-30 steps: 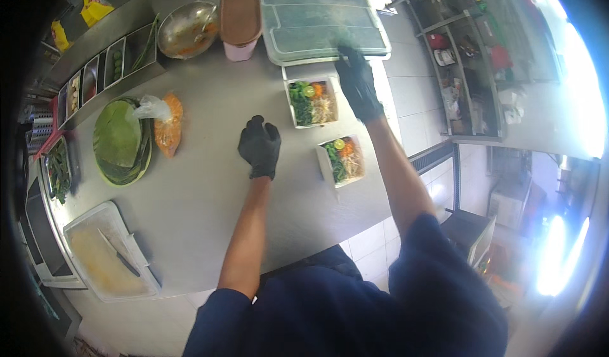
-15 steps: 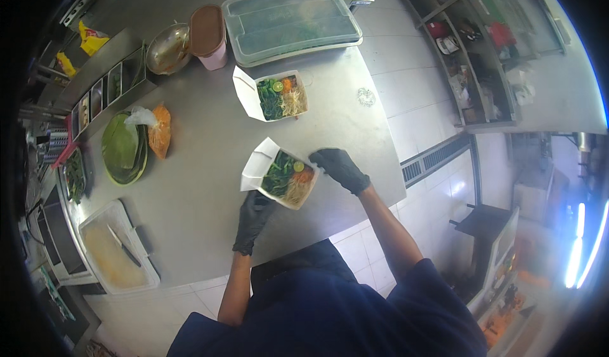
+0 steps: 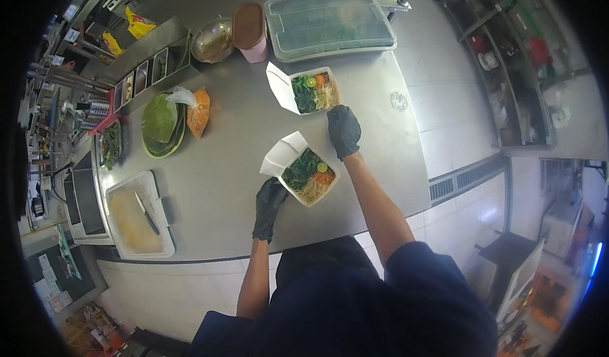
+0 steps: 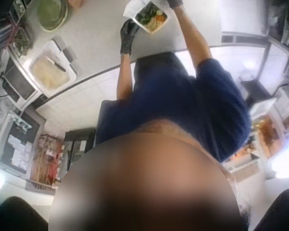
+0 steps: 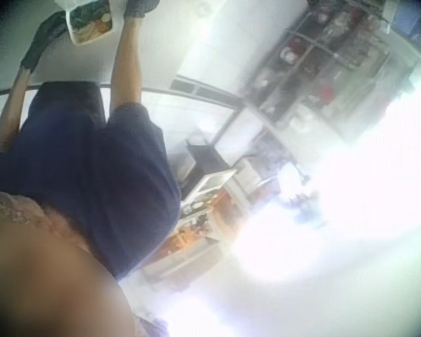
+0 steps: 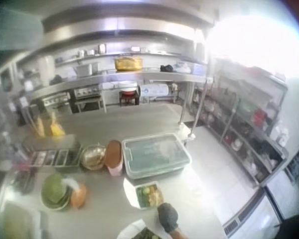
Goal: The person assembles two takeout meal boxes by adding vegetables, noodles, and a red sauce. They use a ladle to transfer sauce into small plastic bags and place them into the boxes. The person also slices a lime and adds it as a garnish.
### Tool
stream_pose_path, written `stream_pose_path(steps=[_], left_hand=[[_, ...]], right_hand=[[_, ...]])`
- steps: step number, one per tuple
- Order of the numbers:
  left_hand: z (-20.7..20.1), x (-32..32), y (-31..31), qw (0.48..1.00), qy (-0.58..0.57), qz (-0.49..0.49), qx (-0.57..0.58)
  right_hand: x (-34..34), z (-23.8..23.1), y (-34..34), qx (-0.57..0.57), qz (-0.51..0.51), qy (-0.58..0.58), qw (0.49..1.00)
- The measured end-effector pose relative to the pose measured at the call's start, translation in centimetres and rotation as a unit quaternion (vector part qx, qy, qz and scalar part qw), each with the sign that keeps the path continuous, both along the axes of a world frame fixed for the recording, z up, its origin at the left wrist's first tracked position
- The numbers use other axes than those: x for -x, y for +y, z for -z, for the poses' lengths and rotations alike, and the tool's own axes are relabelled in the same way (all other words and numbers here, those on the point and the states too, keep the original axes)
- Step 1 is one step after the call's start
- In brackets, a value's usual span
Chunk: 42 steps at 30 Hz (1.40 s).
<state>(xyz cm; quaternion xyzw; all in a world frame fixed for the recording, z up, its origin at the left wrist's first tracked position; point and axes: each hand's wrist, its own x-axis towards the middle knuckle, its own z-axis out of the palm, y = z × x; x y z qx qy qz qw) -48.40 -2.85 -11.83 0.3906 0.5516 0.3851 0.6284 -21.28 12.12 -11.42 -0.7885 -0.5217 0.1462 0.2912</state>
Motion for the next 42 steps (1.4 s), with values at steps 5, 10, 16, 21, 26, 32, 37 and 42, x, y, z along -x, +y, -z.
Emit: stream_pose_path(steps=[5, 10, 16, 21, 26, 32, 37, 42], left_hand=[[-0.3, 0.3, 0.7, 0.998, -0.019, -0.017, 0.053], [-0.6, 0.6, 1.2, 0.999, -0.018, -0.003, 0.05], [-0.8, -0.3, 2.3, 0.998, 0.046, 0.035, 0.007], [-1.2, -0.6, 4.7, 0.986, 0.119, 0.109, 0.045], [0.3, -0.4, 6.1, 0.988, 0.105, 0.108, 0.044], [0.6, -1.0, 7.8, 0.985, 0.11, 0.132, -0.022], [0.3, -3.2, 10.0, 0.936, 0.206, 0.256, -0.13], [0.4, -5.9, 9.8, 0.888, 0.362, 0.233, -0.163]], right_hand=[[-2.4, -1.8, 7.5, -0.108, -0.054, -0.047, 0.992], [-5.3, -0.6, 10.9, -0.164, 0.011, -0.034, 0.986], [-5.9, 1.0, 13.8, -0.146, -0.154, 0.052, 0.976], [-5.7, 1.5, 16.4, 0.048, -0.23, 0.109, 0.966], [-7.5, 0.7, 10.2, 0.069, -0.128, 0.237, 0.961], [-9.6, 0.0, -5.0, 0.014, 0.098, 0.359, 0.928], [-10.5, -1.5, -18.5, -0.033, 0.211, 0.375, 0.902], [-9.5, -2.7, -28.3, -0.063, 0.327, 0.356, 0.873]])
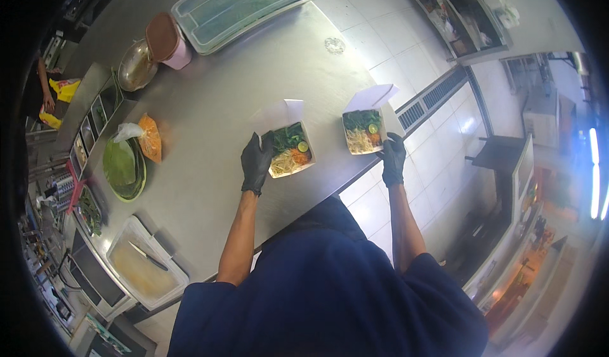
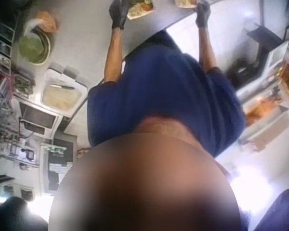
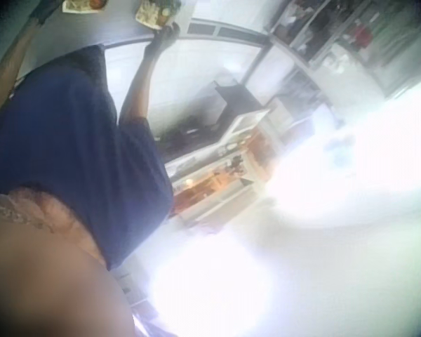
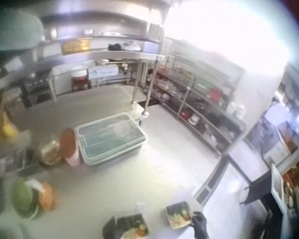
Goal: The person assembles two takeout meal boxes by adding vegetables, noodles, and a red sauce. They use a ladle to transfer sauce into small plastic bags and place them into the boxes. The person also slices a lime and adds it as a garnish.
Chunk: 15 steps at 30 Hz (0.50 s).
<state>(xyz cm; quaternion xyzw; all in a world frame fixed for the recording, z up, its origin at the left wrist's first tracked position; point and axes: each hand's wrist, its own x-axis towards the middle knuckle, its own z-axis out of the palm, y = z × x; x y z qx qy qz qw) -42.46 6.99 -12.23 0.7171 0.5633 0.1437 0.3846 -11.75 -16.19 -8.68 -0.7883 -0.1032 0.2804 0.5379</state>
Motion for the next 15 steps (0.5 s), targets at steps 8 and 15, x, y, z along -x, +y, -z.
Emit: stream_pose_path(steps=[8, 15], left_hand=[[0.0, 0.9, -0.2, 0.953, -0.168, -0.125, 0.22], [0.2, -0.1, -4.1, 0.96, -0.272, -0.006, 0.072]], right_hand=[[-0.7, 0.2, -4.2, 0.006, 0.005, 0.046, 0.999], [-1.6, 1.2, -6.3, -0.006, -0.053, 0.131, 0.99]])
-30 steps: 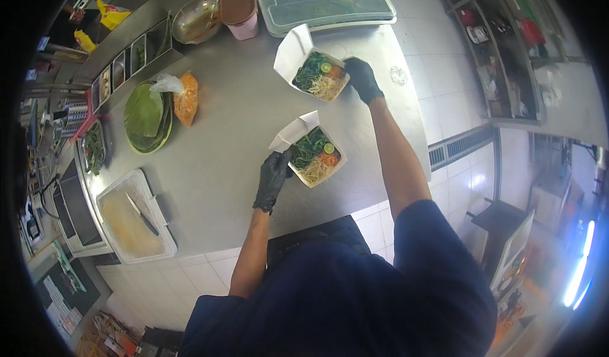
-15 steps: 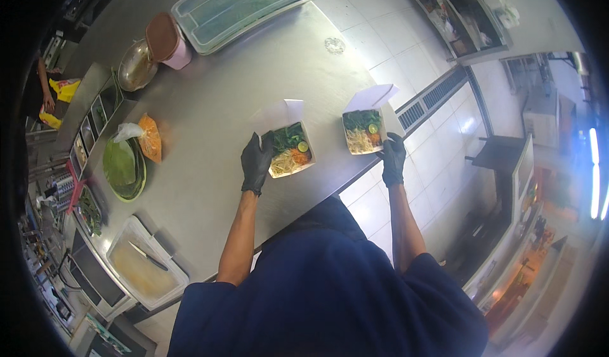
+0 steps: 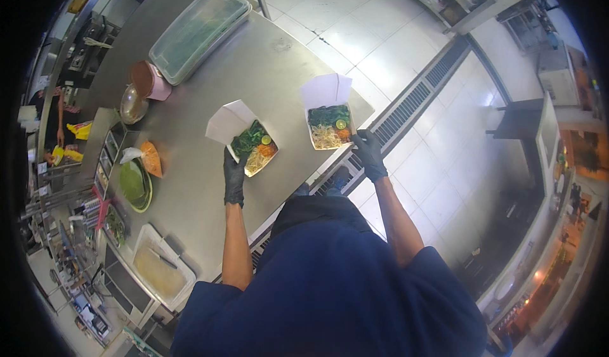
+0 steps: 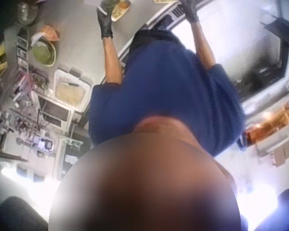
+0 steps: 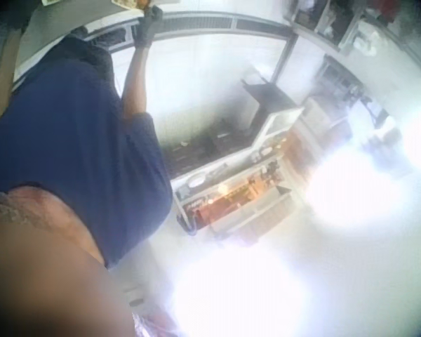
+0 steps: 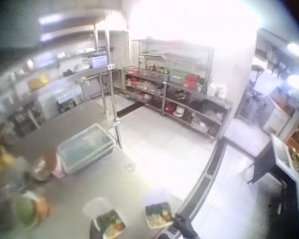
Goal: The person assembles two takeout meal boxes by adding vegetables, noodles, and a red sauce. They use a ladle to transfer sauce into small plastic bags and place them into the boxes. The person also slices a lime and adds it as a garnish.
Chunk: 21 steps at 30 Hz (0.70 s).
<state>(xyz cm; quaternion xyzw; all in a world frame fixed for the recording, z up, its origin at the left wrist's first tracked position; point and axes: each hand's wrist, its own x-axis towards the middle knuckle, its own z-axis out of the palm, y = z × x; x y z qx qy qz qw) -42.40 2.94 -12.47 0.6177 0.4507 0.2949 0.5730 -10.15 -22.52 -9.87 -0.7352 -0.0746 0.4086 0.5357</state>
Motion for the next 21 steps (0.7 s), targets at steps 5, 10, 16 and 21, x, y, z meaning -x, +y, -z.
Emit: stream_pose_path(steps=[5, 10, 16, 21], left_hand=[[-0.6, -1.2, -1.5, 1.0, 0.005, -0.002, 0.021], [-2.4, -4.8, -1.4, 0.999, 0.045, 0.002, 0.025], [-2.8, -8.9, -1.3, 0.995, 0.052, 0.07, 0.049], [-2.2, -10.0, -0.5, 0.992, 0.02, 0.059, 0.109]], right_hand=[[-0.3, 1.0, -0.6, -0.045, -0.085, 0.007, 0.995], [-0.2, -1.0, -0.9, -0.102, -0.041, 0.17, 0.979], [1.4, -1.5, -0.6, -0.109, -0.035, 0.143, 0.983], [2.1, -0.9, -0.3, -0.129, 0.012, 0.175, 0.976]])
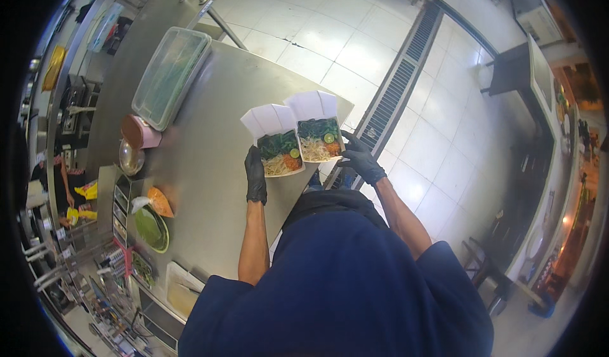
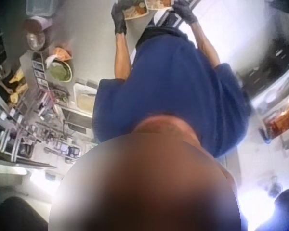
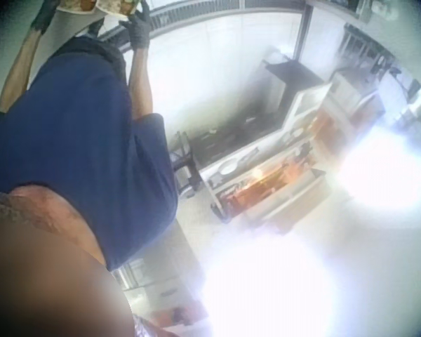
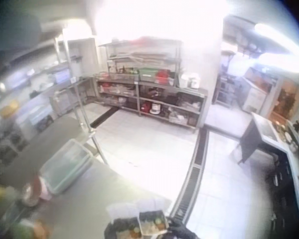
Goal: The person assembles two takeout meal boxes by adding vegetables, noodles, and a red sauce. They use a ladle to transfer sauce into small plastic bags and place them into the boxes. The person also slices a lime and adds it as a garnish.
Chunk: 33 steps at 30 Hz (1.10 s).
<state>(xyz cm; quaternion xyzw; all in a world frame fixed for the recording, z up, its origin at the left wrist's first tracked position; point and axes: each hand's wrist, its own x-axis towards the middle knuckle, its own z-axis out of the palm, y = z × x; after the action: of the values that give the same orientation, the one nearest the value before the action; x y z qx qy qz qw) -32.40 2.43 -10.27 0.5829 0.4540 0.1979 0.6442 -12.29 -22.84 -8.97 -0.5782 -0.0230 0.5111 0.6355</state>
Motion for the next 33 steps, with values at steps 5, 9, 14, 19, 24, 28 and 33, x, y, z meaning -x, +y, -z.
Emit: stream_pose_path(steps=[5, 9, 14, 19, 24, 28, 33], left_hand=[[1.4, -1.1, 1.7, 0.997, -0.072, 0.019, 0.023], [2.4, -2.2, 1.9, 0.983, -0.095, -0.006, 0.156], [1.2, -3.6, 3.3, 0.954, -0.155, -0.022, 0.255], [-2.0, -7.5, 3.8, 0.961, -0.134, 0.05, 0.236], [-5.7, -14.9, 0.4, 0.955, -0.139, 0.093, 0.243], [-7.7, -23.0, -5.0, 0.942, -0.123, 0.16, 0.269], [-6.0, -31.5, -15.1, 0.909, -0.154, 0.243, 0.302]], right_hand=[[0.6, -0.4, -0.4, -0.016, 0.045, 0.04, 0.998], [0.5, -0.3, -0.1, -0.055, 0.051, 0.08, 0.994], [-0.9, -1.1, 0.0, -0.033, 0.074, 0.064, 0.995], [-2.0, -2.5, -1.0, -0.063, 0.12, 0.08, 0.988], [-5.0, -3.9, -4.9, -0.071, 0.182, 0.037, 0.98], [-8.9, -5.3, -12.2, -0.149, 0.251, 0.041, 0.955], [-12.9, -5.6, -22.9, -0.082, 0.301, 0.018, 0.95]])
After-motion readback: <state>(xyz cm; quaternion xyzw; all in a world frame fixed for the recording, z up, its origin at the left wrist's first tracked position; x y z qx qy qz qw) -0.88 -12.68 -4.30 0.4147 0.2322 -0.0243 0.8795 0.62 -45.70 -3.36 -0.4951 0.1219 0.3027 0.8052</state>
